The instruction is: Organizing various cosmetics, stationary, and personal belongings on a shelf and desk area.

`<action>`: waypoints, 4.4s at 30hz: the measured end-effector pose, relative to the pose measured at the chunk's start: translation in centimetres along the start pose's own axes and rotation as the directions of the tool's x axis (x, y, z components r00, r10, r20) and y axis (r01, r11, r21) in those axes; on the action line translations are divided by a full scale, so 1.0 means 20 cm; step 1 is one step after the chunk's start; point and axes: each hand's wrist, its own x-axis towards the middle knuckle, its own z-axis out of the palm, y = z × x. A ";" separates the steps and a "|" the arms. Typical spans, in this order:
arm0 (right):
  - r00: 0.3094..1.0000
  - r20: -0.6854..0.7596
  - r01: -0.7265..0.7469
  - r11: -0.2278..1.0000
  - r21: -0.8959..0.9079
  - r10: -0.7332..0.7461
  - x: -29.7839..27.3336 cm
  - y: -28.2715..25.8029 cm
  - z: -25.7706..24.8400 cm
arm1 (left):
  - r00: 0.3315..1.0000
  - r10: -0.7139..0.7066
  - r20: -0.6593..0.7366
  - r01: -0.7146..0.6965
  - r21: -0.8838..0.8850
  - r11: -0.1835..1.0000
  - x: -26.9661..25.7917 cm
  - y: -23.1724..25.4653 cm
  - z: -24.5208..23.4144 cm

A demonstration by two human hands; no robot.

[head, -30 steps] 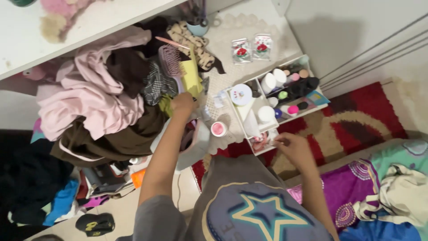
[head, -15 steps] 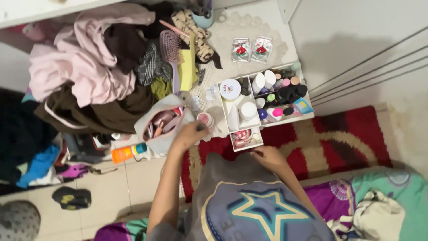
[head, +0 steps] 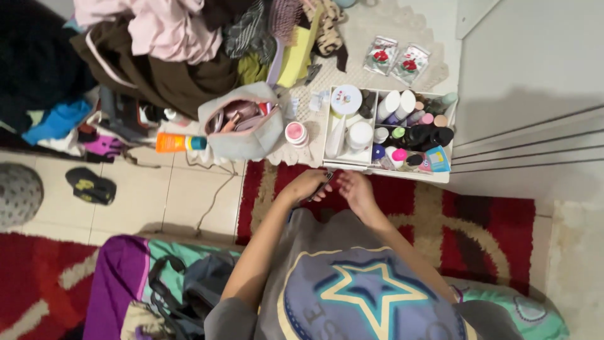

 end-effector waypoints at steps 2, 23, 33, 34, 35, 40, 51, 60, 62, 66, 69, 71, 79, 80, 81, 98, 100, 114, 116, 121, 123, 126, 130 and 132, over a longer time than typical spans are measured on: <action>0.997 -0.069 0.035 0.998 0.054 -0.031 0.06 0.03 -0.05 | 1.000 -0.001 0.013 0.003 -0.168 0.986 -0.05 0.00 0.02; 0.991 -0.135 -0.014 1.000 -0.019 0.011 -0.19 0.38 -0.23 | 0.932 0.238 -0.275 -0.347 -0.481 0.805 0.20 -0.20 0.46; 0.995 -0.075 0.069 0.996 0.053 -0.065 -0.19 0.36 -0.21 | 0.637 0.663 -0.393 -0.457 0.500 0.736 -0.26 0.11 0.58; 0.995 -0.074 0.070 0.996 0.053 -0.066 -0.19 0.32 -0.19 | 0.636 0.664 -0.393 -0.458 0.500 0.735 -0.28 0.11 0.56; 0.997 -0.047 0.063 0.993 0.104 -0.058 -0.19 0.29 -0.17 | 0.549 0.694 -0.466 -0.418 0.565 0.711 -0.29 0.11 0.53; 0.999 0.002 0.042 0.999 0.012 -0.042 -0.17 0.00 -0.01 | 0.481 0.483 -0.731 -0.443 0.273 0.854 -0.30 -0.01 0.29; 0.943 0.155 -0.237 0.921 -0.309 0.294 -0.15 0.07 0.14 | 0.223 0.597 -0.771 -0.287 0.533 0.796 -0.54 0.14 -0.39; 0.889 0.456 0.259 0.777 -0.574 0.041 -0.10 -0.01 0.76 | 0.315 0.900 -0.301 -0.042 0.943 0.330 -0.61 0.39 -0.83; 0.867 0.486 0.397 0.738 -0.546 -0.107 -0.01 -0.01 0.85 | 0.356 0.896 -0.267 -0.139 0.932 0.333 -0.48 0.26 -0.92; 0.815 0.366 0.580 0.618 -0.532 -0.450 0.11 -0.11 1.04 | 0.548 0.813 -0.198 -0.131 0.939 0.317 -0.33 0.09 -0.98; 0.736 0.266 0.597 0.411 -0.689 -0.622 0.18 -0.30 1.29 | 0.681 0.714 -0.161 -0.198 0.899 0.391 -0.36 0.11 -1.03; 0.701 0.235 0.562 0.320 -0.763 -0.673 0.29 -0.38 1.42 | 0.649 0.748 -0.142 -0.267 0.878 0.398 -0.41 0.18 -1.09; 0.571 0.308 0.454 -0.020 -0.891 -0.761 0.64 -0.56 1.41 | 0.363 0.923 -0.126 -0.192 0.959 0.207 -0.54 0.47 -1.24; 0.607 0.214 0.346 0.012 -0.938 -0.765 0.69 -0.57 1.34 | 0.370 0.911 -0.183 -0.170 0.951 0.260 -0.52 0.46 -1.25; 0.633 0.116 0.233 0.045 -0.971 -0.765 0.75 -0.57 1.26 | 0.375 0.896 -0.238 -0.147 0.939 0.311 -0.50 0.46 -1.27; 0.854 0.110 0.132 0.006 -0.991 -0.508 0.99 -0.54 1.22 | 0.457 0.743 -0.489 -0.494 0.555 0.669 -0.61 0.35 -1.34; 0.867 0.041 0.091 0.077 -0.993 -0.497 0.93 -0.58 1.23 | 0.457 0.731 -0.507 -0.495 0.538 0.683 -0.74 0.39 -1.35; 0.918 0.069 -0.034 -0.251 -0.967 -0.390 0.92 -0.53 1.50 | 0.484 0.744 -0.460 -0.256 0.739 0.623 -1.47 0.60 -1.38; 0.925 0.062 -0.056 -0.296 -0.954 -0.375 1.00 -0.50 1.43 | 0.480 0.746 -0.462 -0.246 0.745 0.620 -1.50 0.58 -1.39; 0.902 -0.091 -0.317 -0.504 -0.804 -0.421 1.05 -0.47 1.22 | 0.472 0.708 -0.525 -0.212 0.712 0.669 -1.55 0.50 -1.39; 0.902 -0.124 -0.343 -0.509 -0.790 -0.414 0.90 -0.58 1.32 | 0.441 0.706 -0.554 -0.203 0.705 0.680 -1.55 0.48 -1.40; 0.881 0.197 -0.037 -0.478 -0.878 -0.431 0.80 -0.53 1.59 | 0.443 0.697 -0.564 -0.186 0.703 0.686 -1.55 0.46 -1.40; 0.867 0.336 0.071 -0.576 -0.814 -0.368 1.15 -0.29 1.52 | 0.421 0.731 -0.537 -0.259 0.701 0.665 -1.50 0.44 -1.43; 0.857 0.394 0.058 -0.699 -0.713 -0.332 1.24 -0.23 1.49 | 0.425 0.743 -0.517 -0.298 0.694 0.655 -1.47 0.42 -1.43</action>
